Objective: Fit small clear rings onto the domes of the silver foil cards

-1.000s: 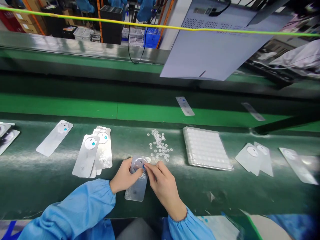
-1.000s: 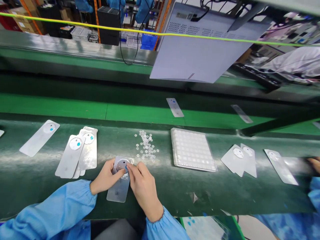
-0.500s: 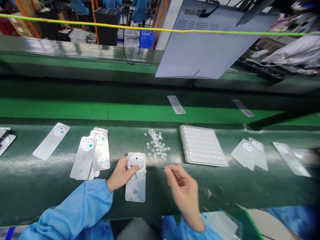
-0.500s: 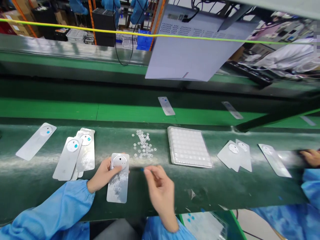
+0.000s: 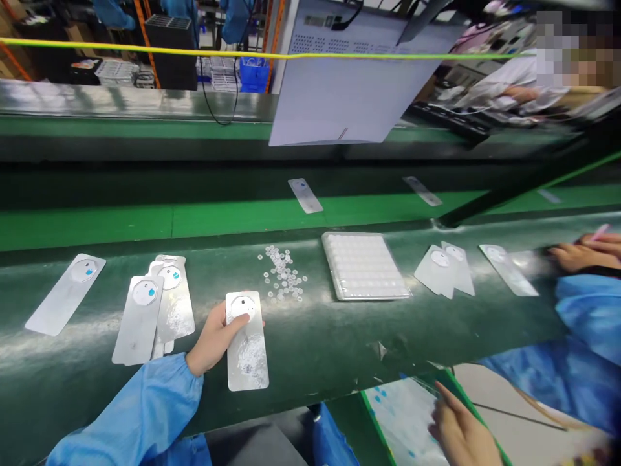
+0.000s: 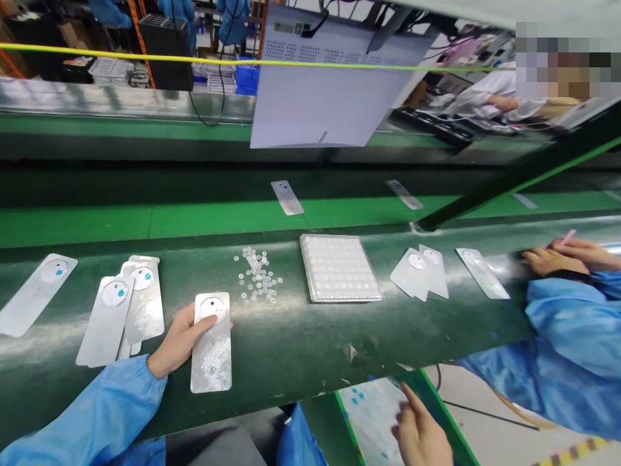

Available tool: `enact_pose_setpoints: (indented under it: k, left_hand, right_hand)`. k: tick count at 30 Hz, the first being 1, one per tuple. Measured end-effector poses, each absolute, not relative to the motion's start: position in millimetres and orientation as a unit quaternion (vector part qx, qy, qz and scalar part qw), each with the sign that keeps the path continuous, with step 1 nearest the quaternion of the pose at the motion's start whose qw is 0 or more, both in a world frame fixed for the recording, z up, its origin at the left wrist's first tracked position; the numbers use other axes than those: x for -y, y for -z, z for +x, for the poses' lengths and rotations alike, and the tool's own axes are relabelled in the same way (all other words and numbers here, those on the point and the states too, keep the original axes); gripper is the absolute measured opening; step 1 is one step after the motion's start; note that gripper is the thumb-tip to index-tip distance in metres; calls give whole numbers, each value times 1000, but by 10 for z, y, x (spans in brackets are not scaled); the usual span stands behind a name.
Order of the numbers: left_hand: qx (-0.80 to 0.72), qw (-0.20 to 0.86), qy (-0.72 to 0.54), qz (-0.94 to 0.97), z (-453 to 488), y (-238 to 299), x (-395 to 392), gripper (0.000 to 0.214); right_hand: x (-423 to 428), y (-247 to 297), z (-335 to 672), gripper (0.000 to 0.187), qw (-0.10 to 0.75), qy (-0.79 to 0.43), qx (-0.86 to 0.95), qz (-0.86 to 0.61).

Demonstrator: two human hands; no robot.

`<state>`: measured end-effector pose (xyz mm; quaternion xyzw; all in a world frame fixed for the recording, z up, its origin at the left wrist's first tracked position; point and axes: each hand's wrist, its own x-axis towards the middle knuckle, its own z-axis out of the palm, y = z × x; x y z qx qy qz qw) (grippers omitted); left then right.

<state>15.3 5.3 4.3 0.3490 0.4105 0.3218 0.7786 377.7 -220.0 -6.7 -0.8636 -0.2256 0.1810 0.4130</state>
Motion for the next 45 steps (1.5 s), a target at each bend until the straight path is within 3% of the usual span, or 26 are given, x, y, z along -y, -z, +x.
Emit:
enact_pose_setpoints:
  k: [3,6,8,10,12,14,16,20,29,32,39,45]
  left_hand:
    - [-408,773,-318,367,141,-38,-41,84]
    - [-417,720,-340,439,136,-6,-2,93]
    - [-431,655,-369,499,141,17,27,79]
    - [-443,596,-372,556,150,26,47,49]
    - [-443,572,-354,593,159,15,51,26]
    - [-428,588,-338,598,166,-8,46,22]
    - [-410,617,-337,581,170,-30,39,24]
    - [-385,658,-332,555,161,-40,35,25]
    - [-375,683,-286,557,138,-53,17,30]
    - [-390,682,-295,544,144,-27,16,32]
    - [-428,651,-300,550,159,-4,76,33]
    - [-415,639,-315,566,167,7,102,24]
  right_hand:
    - [1787,-110,3344,74,499,-317,198,-782]
    - [1293,-236,2841,54,536,-425,245,-687]
    - [990,-229,2526,42,526,-461,311,-643]
    - [762,-172,2265,34,519,-428,397,-624]
    - [625,-112,2082,19,521,-318,506,-610]
    - [561,-78,1984,8,518,-188,614,-565]
    - [539,-70,1954,20,505,-103,693,-504]
    - [540,-78,1983,29,453,-65,757,-467]
    - [580,-284,1955,18,396,-262,673,-566]
    - [580,-300,1917,25,370,-304,633,-608]
    - [589,-242,1892,41,408,-528,436,-604]
    - [569,-303,1905,37,424,-538,422,-594]
